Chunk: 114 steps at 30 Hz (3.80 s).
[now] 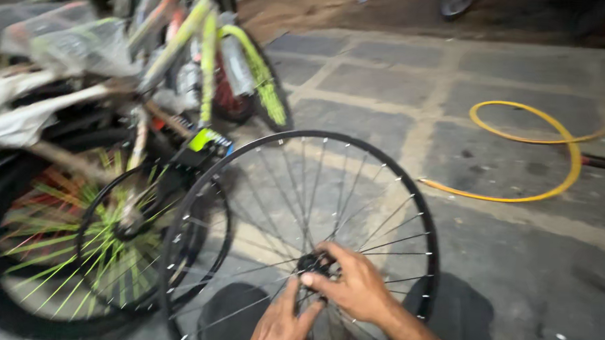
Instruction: The person sits on the floor holding a bicycle wheel across their lap and works around the rim, using a small tool on the spokes and rim while rotating the wheel. They turn the wheel over and continue working on the other side, with completed wheels visible nearby.
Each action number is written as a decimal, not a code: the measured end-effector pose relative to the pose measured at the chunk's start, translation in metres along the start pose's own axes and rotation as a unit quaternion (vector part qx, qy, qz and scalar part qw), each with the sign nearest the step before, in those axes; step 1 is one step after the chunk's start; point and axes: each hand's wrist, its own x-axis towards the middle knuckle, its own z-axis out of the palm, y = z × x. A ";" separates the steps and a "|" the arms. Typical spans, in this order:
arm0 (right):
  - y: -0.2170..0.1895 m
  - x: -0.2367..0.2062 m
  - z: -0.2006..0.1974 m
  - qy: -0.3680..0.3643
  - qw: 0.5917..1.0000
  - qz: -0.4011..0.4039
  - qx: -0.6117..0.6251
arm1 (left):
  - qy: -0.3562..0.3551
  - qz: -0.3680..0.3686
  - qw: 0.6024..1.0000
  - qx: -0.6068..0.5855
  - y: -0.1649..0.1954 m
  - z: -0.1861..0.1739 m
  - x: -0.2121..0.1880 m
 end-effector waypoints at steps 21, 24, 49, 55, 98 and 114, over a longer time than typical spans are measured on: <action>0.055 0.043 0.028 -0.025 0.991 0.058 0.118 | 0.340 -0.575 0.627 -0.400 -0.069 -0.026 -0.123; 0.056 0.053 0.013 -0.037 0.991 0.122 0.041 | 0.363 -0.561 0.647 -0.368 -0.036 -0.028 -0.111; -0.018 0.051 -0.089 -0.186 0.859 -0.195 -0.436 | 0.106 -0.520 0.674 -0.514 -0.063 -0.065 0.027; -0.002 0.051 -0.067 -0.261 0.794 -0.292 -0.465 | 0.060 -0.488 0.695 -0.525 -0.122 -0.082 0.080; 0.048 0.071 -0.012 -0.170 0.914 -0.068 -0.361 | 0.100 -0.495 0.580 -0.639 -0.074 0.057 0.030; 0.108 0.048 0.038 -0.124 0.929 -0.300 -0.179 | 0.049 -0.555 0.612 -0.561 -0.157 0.123 0.000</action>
